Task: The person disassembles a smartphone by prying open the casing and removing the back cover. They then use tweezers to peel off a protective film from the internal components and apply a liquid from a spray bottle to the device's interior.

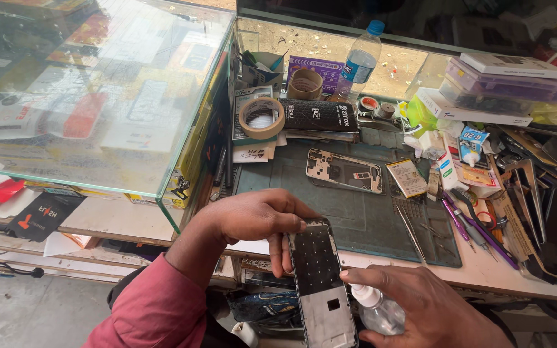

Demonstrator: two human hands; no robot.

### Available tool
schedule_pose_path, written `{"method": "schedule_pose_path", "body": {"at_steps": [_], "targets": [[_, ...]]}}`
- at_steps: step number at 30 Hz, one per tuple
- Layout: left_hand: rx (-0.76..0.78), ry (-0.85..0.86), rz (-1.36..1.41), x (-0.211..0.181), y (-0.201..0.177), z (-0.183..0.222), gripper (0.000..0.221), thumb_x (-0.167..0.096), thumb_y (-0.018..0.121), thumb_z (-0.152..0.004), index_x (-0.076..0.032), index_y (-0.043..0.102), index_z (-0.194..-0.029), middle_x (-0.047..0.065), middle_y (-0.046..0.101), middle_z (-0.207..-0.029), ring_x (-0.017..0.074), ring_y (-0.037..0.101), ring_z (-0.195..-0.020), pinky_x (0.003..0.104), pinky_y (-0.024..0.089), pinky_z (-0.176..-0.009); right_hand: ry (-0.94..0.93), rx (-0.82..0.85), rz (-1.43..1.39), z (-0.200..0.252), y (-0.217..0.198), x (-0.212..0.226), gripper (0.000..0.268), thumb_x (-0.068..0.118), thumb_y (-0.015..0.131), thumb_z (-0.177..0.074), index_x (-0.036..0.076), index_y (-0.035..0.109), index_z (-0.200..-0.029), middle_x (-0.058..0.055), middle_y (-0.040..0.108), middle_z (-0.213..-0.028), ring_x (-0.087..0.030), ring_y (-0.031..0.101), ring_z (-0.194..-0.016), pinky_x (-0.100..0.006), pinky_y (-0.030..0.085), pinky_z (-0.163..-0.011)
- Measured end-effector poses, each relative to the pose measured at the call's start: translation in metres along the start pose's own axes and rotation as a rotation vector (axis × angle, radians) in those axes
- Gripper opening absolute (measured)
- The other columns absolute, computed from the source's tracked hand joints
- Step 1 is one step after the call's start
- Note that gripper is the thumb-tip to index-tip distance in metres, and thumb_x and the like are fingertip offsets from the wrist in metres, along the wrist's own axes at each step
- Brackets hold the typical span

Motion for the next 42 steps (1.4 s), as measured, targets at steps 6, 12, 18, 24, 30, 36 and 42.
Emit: {"method": "schedule_pose_path", "body": {"at_steps": [6, 12, 18, 24, 30, 36, 42], "targets": [[0.047, -0.002, -0.072, 0.003, 0.012, -0.008, 0.055, -0.005, 0.04, -0.1, 0.017, 0.04, -0.15, 0.026, 0.075, -0.094, 0.0291, 0.077, -0.072, 0.037, 0.066, -0.063, 0.1, -0.045, -0.05, -0.012, 0.002, -0.001, 0.073, 0.017, 0.087, -0.072, 0.02, 0.053, -0.137, -0.011, 0.078, -0.105, -0.034, 0.078, -0.096, -0.045, 0.059, -0.08], [0.09, -0.051, -0.007, 0.017, 0.025, -0.018, 0.056, -0.005, 0.04, -0.1, 0.015, 0.035, -0.151, 0.028, 0.073, -0.105, 0.0305, 0.076, -0.072, 0.038, 0.066, -0.065, 0.279, -0.026, -0.073, -0.005, 0.002, -0.017, 0.081, 0.025, 0.087, -0.074, 0.021, 0.049, -0.147, -0.009, 0.078, -0.104, -0.03, 0.078, -0.09, -0.044, 0.057, -0.076], [0.162, -0.027, 0.056, 0.023, 0.039, -0.029, 0.056, -0.006, 0.041, -0.102, 0.018, 0.036, -0.152, 0.027, 0.072, -0.111, 0.0296, 0.075, -0.073, 0.038, 0.066, -0.065, 0.21, -0.147, 0.005, -0.009, -0.015, -0.014, 0.078, 0.023, 0.087, -0.069, 0.017, 0.051, -0.138, -0.013, 0.079, -0.097, -0.034, 0.079, -0.082, -0.045, 0.059, -0.069], [0.194, -0.032, 0.037, 0.029, 0.046, -0.035, 0.055, -0.006, 0.04, -0.103, 0.018, 0.036, -0.152, 0.028, 0.072, -0.106, 0.0303, 0.075, -0.073, 0.039, 0.066, -0.063, 0.323, -0.155, 0.053, -0.003, -0.016, -0.023, 0.085, 0.024, 0.088, -0.065, 0.021, 0.051, -0.142, -0.013, 0.079, -0.098, -0.034, 0.079, -0.081, -0.046, 0.059, -0.068], [0.211, -0.041, 0.061, 0.028, 0.048, -0.036, 0.053, -0.005, 0.039, -0.104, 0.021, 0.04, -0.15, 0.029, 0.072, -0.105, 0.03, 0.075, -0.073, 0.039, 0.066, -0.063, 0.29, -0.164, 0.06, -0.006, -0.015, -0.019, 0.077, 0.026, 0.088, -0.07, 0.02, 0.052, -0.137, -0.012, 0.079, -0.097, -0.032, 0.08, -0.084, -0.045, 0.061, -0.07], [0.171, -0.033, 0.066, 0.02, 0.043, -0.027, 0.054, -0.005, 0.039, -0.105, 0.015, 0.038, -0.155, 0.026, 0.073, -0.098, 0.028, 0.075, -0.073, 0.037, 0.065, -0.064, 0.444, -0.179, -0.038, 0.009, -0.016, -0.038, 0.088, 0.031, 0.089, -0.068, 0.024, 0.048, -0.146, -0.01, 0.079, -0.097, -0.027, 0.076, -0.08, -0.044, 0.061, -0.069], [0.03, 0.035, 0.011, 0.019, 0.009, -0.021, 0.054, -0.007, 0.042, -0.103, 0.012, 0.039, -0.154, 0.022, 0.076, -0.097, 0.0268, 0.075, -0.068, 0.034, 0.064, -0.063, 0.304, -0.663, 0.104, 0.041, -0.094, -0.041, 0.093, 0.016, 0.087, -0.067, 0.014, 0.039, -0.146, -0.013, 0.073, -0.108, -0.023, 0.076, -0.098, -0.038, 0.064, -0.083]]}}
Point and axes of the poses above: each hand's wrist, its own z-axis away from the middle knuckle, its own y-axis out of the palm, x = y × z, the point moved 10 cm from there along -z, towards the middle knuckle
